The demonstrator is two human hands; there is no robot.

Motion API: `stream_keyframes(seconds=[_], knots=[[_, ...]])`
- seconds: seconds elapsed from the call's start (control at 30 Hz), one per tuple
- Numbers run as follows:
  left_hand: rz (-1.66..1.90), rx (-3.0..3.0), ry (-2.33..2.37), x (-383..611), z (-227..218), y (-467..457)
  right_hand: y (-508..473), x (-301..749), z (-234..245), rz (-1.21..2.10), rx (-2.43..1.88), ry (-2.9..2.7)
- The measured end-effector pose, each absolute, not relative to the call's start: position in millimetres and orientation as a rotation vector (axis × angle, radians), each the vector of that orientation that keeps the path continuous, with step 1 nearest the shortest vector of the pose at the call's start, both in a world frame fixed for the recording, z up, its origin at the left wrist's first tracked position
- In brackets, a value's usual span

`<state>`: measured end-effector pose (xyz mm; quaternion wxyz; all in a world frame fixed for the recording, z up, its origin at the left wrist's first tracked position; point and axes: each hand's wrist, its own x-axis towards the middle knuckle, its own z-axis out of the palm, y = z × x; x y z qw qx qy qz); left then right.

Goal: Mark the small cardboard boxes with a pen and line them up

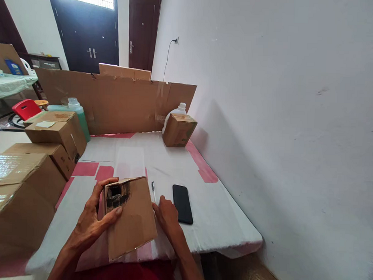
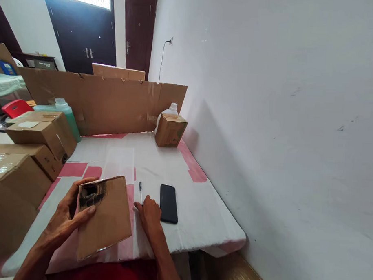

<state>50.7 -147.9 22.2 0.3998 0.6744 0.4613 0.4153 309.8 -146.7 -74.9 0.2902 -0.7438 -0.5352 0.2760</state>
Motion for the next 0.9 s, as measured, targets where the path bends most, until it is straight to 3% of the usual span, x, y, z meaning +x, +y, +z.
stream_keyframes(seconds=[0.2,0.43,0.7,0.9], knots=[[1.065,1.698,1.174,50.8,24.9,-151.1,-158.1,354.6,-59.4,0.423,-2.45,-1.25],[1.053,1.686,1.165,51.9,26.1,-151.7,-163.7,390.3,-78.6,0.583,-2.455,-1.087],[1.054,1.638,1.132,54.2,28.7,-158.9,-175.2,374.6,-79.0,0.908,-1.798,-0.933],[1.096,1.66,1.117,59.7,33.8,-159.0,-211.4,336.8,-5.2,1.301,-0.951,-0.462]])
